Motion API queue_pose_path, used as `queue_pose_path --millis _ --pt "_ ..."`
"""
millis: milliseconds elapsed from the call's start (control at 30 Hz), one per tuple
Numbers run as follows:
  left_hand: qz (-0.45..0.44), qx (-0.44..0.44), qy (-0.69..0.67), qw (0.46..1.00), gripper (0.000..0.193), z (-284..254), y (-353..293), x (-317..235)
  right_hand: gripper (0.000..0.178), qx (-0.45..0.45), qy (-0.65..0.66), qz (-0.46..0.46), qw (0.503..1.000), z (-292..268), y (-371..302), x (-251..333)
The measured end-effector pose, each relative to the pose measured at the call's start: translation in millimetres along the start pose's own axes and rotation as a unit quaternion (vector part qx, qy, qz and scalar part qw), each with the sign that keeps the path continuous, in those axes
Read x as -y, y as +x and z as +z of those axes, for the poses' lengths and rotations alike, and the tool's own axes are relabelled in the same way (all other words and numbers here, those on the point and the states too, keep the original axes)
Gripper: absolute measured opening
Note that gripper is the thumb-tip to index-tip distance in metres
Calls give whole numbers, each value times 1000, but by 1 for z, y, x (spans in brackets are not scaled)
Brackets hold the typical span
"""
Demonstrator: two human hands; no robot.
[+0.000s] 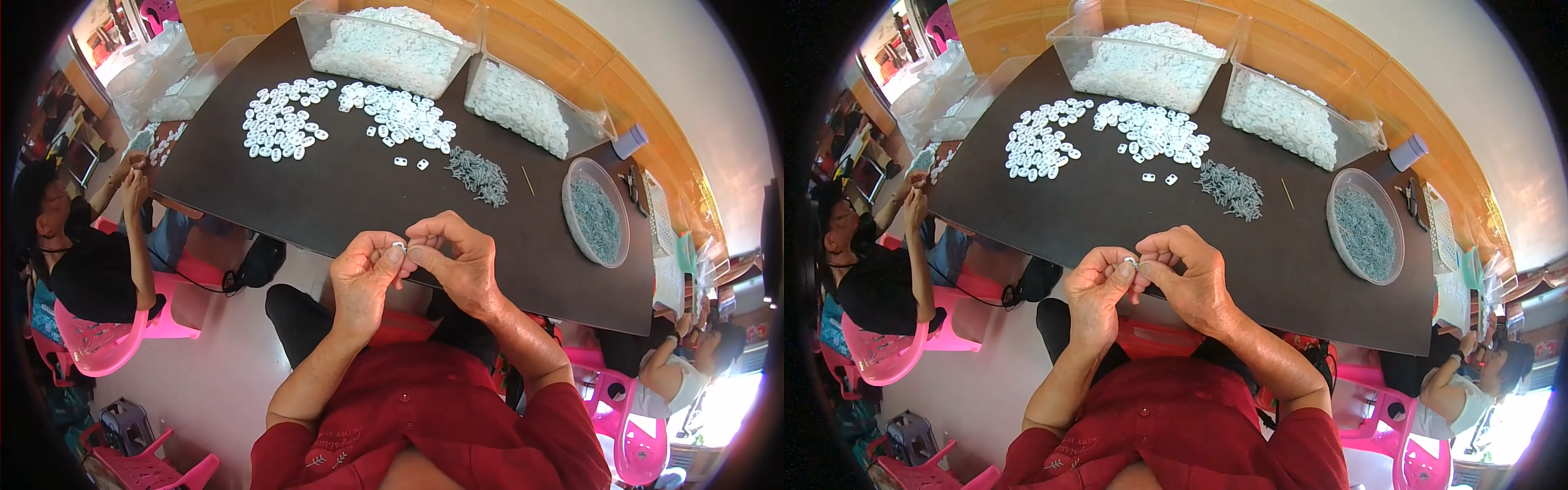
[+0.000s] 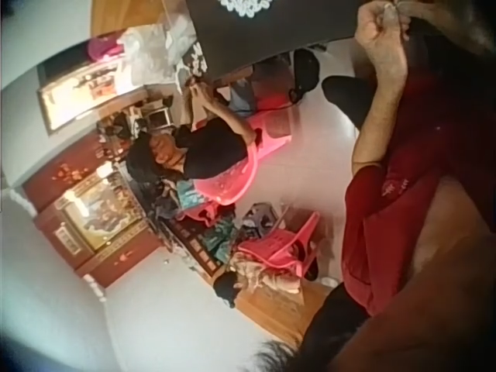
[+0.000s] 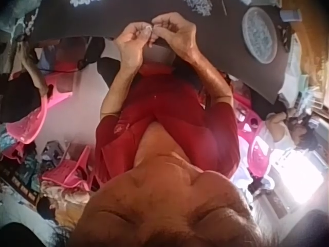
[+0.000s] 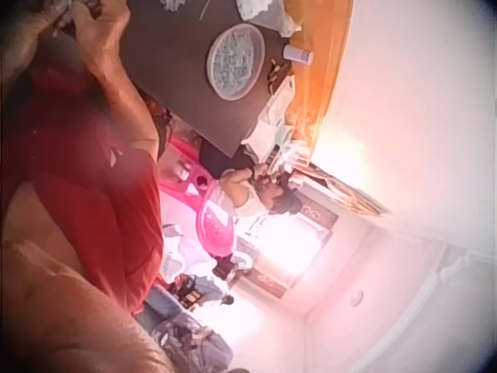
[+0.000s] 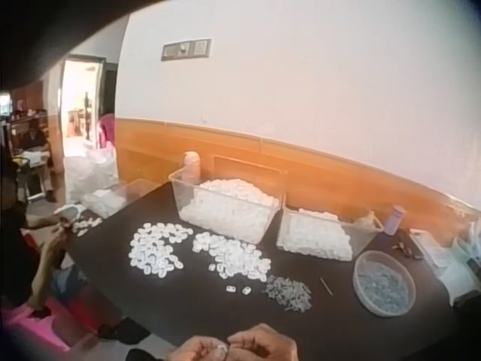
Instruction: Assembling small plastic components by inserting tiny pins into white bases.
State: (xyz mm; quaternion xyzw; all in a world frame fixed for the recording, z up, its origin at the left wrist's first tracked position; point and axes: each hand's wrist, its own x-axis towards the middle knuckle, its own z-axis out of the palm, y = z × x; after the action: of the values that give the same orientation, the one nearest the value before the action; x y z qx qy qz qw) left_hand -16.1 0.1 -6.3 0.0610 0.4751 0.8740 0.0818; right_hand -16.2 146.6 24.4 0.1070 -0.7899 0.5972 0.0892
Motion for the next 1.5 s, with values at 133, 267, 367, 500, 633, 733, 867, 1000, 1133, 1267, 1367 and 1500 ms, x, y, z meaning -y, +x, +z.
queue_pose_path --millis 133,267,367,500,633,733,867,1000,1133,1267,1367,1500 --pt "42 -40 41 997 12 7 -4 2 20 -7 14 4 1000 4 -1 4" --pt "98 -41 60 993 11 11 -2 10 19 -10 -19 -9 1000 6 -1 1" --pt "98 -43 50 993 11 12 -1 8 17 -9 112 59 992 6 -2 -1" --pt "54 -36 40 997 11 7 0 4 15 -1 119 84 989 3 0 0" --pt "58 -34 44 997 10 7 -1 4 15 -7 62 66 996 3 1 -7" --pt "63 -45 39 996 10 10 -1 5 14 -11 81 57 995 7 0 -9" --pt "80 -49 64 994 9 10 -2 11 14 -29 67 40 997 11 -1 -11" --pt "92 -57 67 992 10 11 -2 19 11 -35 68 28 997 14 -1 -10" --pt "73 -88 54 992 11 12 2 15 12 -30 57 40 997 14 2 -13" --pt "75 -72 8 995 11 11 14 14 12 -38 -31 11 999 -4 20 -9" --pt "90 -85 6 992 12 8 23 14 15 -112 -211 -38 970 -27 54 -28" --pt "81 -74 -4 994 12 8 33 19 11 -141 -390 -136 900 -67 104 -70"
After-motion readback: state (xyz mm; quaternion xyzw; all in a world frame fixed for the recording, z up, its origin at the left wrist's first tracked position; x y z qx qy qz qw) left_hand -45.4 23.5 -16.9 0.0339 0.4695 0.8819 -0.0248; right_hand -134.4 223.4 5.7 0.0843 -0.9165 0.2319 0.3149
